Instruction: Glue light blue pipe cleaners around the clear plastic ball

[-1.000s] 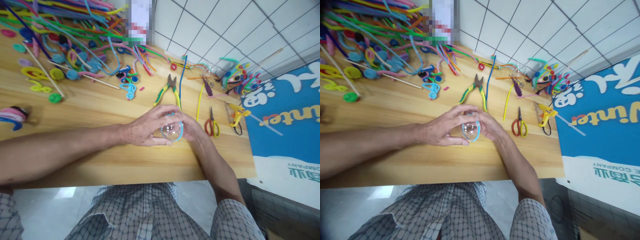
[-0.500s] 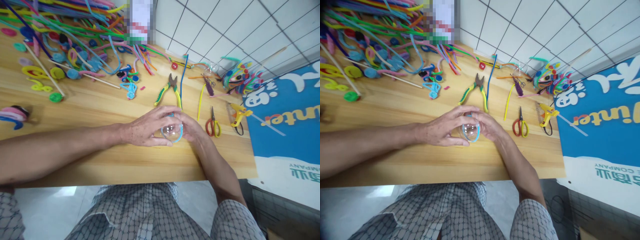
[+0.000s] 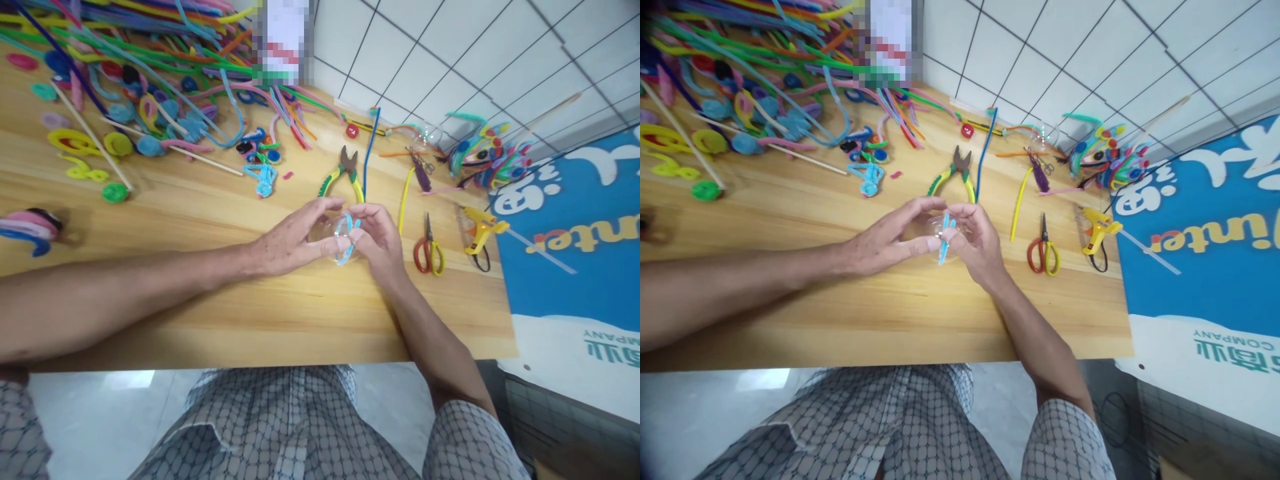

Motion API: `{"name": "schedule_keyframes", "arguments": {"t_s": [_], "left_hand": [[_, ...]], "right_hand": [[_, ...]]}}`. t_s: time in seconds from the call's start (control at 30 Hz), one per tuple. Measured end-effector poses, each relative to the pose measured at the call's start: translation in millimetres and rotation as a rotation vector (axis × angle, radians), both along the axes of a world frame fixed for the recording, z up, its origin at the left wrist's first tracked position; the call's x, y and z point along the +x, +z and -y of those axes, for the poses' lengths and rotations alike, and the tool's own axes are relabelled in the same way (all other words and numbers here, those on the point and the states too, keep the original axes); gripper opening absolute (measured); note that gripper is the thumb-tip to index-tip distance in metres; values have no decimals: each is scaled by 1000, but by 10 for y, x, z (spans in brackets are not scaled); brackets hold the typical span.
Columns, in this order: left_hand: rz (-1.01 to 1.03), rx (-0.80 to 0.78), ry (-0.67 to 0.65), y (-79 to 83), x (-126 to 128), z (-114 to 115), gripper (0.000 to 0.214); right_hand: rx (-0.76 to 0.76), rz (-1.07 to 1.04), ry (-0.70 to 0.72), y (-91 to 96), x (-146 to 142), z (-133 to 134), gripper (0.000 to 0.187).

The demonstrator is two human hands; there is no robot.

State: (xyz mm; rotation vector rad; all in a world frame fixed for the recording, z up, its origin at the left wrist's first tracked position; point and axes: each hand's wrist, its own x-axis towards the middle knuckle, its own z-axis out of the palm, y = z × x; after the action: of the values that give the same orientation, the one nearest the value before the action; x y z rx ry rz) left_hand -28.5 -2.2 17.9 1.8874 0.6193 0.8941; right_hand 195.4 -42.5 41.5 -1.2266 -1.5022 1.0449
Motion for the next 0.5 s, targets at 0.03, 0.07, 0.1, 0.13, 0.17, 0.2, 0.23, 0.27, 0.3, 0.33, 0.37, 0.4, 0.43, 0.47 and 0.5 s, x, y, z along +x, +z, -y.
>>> {"name": "schedule_keyframes", "arguments": {"t_s": [0.03,0.07,0.1,0.13,0.17,0.2,0.23,0.27,0.3,0.33,0.37,0.4,0.43,0.47,0.5], "left_hand": [[-8,-23,-18,1,6,-3,71],[-10,-32,-34,0,11,-5,72],[-6,-32,-45,0,16,-6,72],[-3,-32,-49,0,18,-7,72],[-1,-32,-49,1,20,-6,71],[0,-32,-47,2,21,-5,71],[0,-32,-47,2,22,-4,71],[1,-30,-48,2,23,-2,71],[2,-26,-51,1,25,0,71],[3,-18,-54,-1,28,1,72],[7,-4,-53,-5,31,2,72],[11,14,-51,-10,35,2,72],[17,36,-48,-16,37,1,72],[22,61,-47,-24,39,-2,72],[26,87,-51,-33,40,-7,71]], "right_hand": [[24,15,3,-19,0,6,46],[43,27,7,-37,0,10,46],[58,39,11,-53,2,14,46],[72,49,16,-67,5,17,45],[86,58,21,-79,8,19,45],[99,65,27,-87,12,21,44],[111,73,32,-93,15,22,44],[119,83,36,-96,18,22,45],[123,93,38,-97,20,22,45],[122,102,37,-97,22,20,47],[117,109,34,-96,23,17,49],[107,110,32,-95,23,12,52],[94,102,32,-94,22,5,54],[80,86,35,-92,21,-4,57],[64,65,40,-91,19,-13,60]]}}
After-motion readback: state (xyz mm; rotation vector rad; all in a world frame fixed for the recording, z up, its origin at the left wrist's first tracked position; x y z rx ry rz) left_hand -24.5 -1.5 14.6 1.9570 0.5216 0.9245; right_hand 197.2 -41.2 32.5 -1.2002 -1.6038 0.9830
